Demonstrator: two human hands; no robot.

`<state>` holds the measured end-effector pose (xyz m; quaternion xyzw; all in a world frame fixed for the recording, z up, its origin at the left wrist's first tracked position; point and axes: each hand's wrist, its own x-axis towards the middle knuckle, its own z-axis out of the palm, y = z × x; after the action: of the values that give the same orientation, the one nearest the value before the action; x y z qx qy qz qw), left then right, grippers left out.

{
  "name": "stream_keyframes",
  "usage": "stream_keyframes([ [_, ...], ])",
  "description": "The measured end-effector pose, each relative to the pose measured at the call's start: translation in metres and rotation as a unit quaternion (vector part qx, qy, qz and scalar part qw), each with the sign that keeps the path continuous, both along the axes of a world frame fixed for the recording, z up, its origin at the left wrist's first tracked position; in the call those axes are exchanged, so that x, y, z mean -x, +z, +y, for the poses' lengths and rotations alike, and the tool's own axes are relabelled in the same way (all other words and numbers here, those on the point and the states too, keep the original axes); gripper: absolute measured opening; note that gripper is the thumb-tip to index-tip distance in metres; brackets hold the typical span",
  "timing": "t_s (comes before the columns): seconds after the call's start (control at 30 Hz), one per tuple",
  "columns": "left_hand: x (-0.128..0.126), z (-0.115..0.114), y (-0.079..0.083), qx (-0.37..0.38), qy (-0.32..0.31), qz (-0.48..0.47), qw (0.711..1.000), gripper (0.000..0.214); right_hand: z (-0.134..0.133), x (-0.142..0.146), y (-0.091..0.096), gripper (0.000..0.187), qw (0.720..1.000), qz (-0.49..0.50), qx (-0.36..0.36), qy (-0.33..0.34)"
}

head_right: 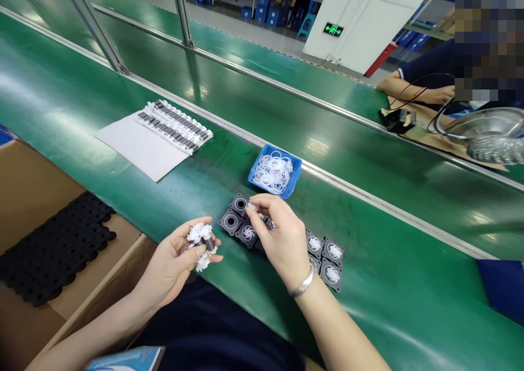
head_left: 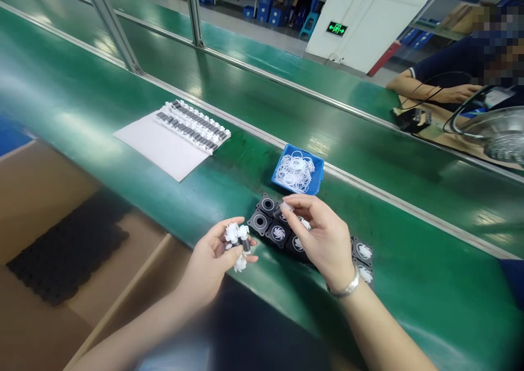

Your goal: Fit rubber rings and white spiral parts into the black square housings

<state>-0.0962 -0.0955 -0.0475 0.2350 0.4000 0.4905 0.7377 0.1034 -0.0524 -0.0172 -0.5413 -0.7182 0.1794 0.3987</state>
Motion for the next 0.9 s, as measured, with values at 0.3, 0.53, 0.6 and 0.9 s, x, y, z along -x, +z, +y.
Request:
stream_keyframes([
  [0.3,0.003,0.000,-0.004,-0.023,0.014,0.033,0.999,0.059,0.029,0.004,-0.013,0.012,0.988,-0.119,-0.056,0.085],
  [0.53,0.001,0.001,-0.008,-0.068,-0.009,0.064,0.996,0.055,-0.009,0.025,0.012,0.026,0.974,-0.016,0.090,0.206],
  [0.6,0.001,0.001,-0.009,-0.067,-0.037,0.043,0.996,0.051,-0.014,0.029,0.009,0.015,0.970,0.020,0.122,0.211],
  [0.9,0.018,0.009,-0.010,-0.046,0.006,0.040,0.998,0.046,-0.006,0.007,-0.005,0.015,0.996,0.035,0.052,0.065],
])
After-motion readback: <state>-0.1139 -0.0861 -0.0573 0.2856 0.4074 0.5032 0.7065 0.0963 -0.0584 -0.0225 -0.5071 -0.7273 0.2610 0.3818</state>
